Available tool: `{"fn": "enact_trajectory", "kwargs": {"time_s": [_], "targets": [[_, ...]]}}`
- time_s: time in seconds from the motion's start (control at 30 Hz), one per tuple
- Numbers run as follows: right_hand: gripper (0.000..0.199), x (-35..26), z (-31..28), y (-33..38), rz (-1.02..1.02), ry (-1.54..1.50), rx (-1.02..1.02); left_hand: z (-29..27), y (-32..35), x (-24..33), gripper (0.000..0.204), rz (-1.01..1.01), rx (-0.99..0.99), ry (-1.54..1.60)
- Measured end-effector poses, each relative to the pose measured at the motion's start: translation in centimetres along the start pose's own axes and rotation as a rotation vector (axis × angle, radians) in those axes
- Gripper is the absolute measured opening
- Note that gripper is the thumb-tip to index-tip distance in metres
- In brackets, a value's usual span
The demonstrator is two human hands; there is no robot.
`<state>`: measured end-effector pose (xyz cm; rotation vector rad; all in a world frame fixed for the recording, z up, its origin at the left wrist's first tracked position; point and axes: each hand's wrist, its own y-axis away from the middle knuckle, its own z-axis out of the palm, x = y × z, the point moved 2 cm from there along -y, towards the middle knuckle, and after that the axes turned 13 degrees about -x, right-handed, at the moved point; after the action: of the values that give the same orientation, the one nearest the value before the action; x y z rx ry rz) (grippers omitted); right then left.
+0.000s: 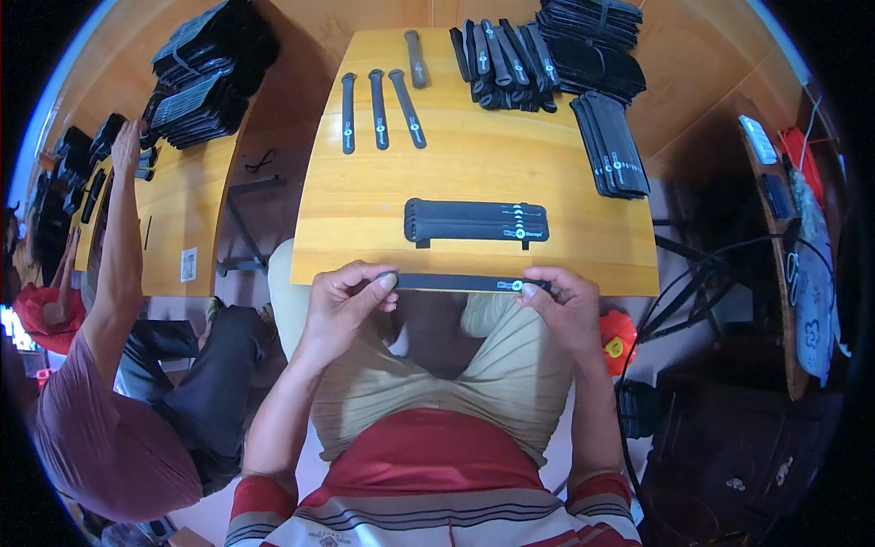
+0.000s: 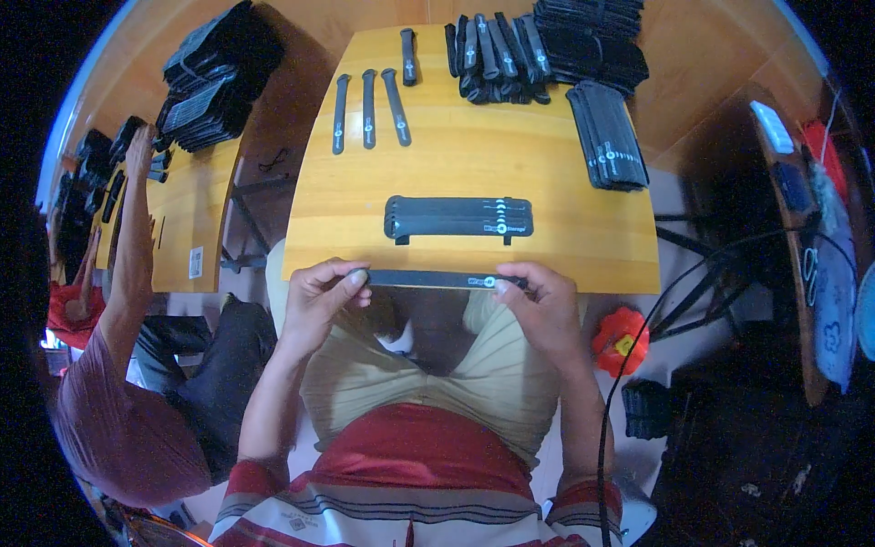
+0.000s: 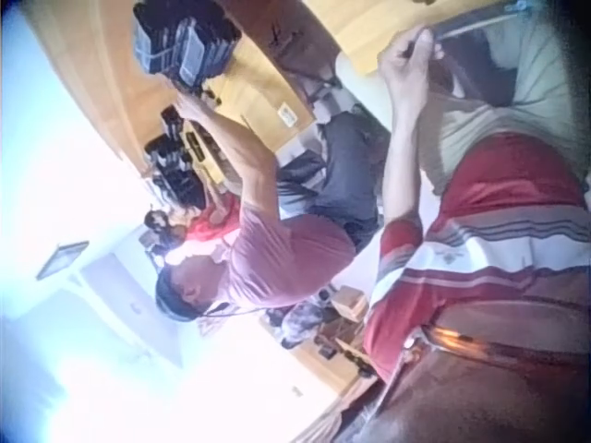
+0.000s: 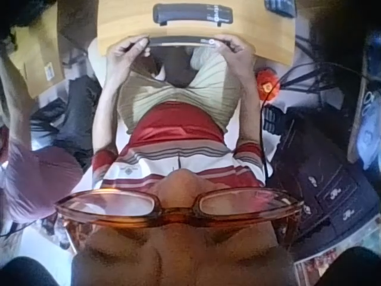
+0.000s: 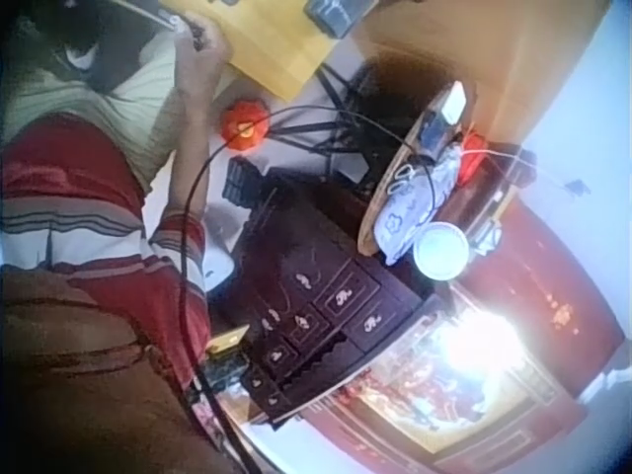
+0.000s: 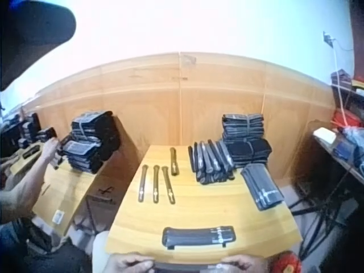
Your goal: Checking and aligning printed fabric straps into neat stacks on a table.
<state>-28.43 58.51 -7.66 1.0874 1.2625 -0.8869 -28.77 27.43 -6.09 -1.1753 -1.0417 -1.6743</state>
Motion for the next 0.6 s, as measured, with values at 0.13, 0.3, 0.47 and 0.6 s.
{"fn": "enact_trajectory", "kwargs": {"time_s": [0.13, 0.3, 0.47, 0.6], "targets": [[0.020, -0.1, -1.1, -1.2, -0.004, 0.152, 0.125, 0.2, -2.3, 0.0, 0.013, 0.017, 0.081, -0.198], [0.020, 0.9, -2.7, -2.6, -0.020, 0.127, 0.155, -0.3, -4.9, -0.5, 0.014, -0.039, 0.060, -0.290], [0.023, 0.5, -3.5, -3.5, -0.009, 0.090, 0.125, -0.7, -6.4, -0.9, 0.017, -0.073, 0.025, -0.261], [0.020, 0.5, -4.0, -4.1, -0.008, 0.106, 0.193, -0.8, -7.4, -0.7, 0.015, -0.089, 0.035, -0.295]]}}
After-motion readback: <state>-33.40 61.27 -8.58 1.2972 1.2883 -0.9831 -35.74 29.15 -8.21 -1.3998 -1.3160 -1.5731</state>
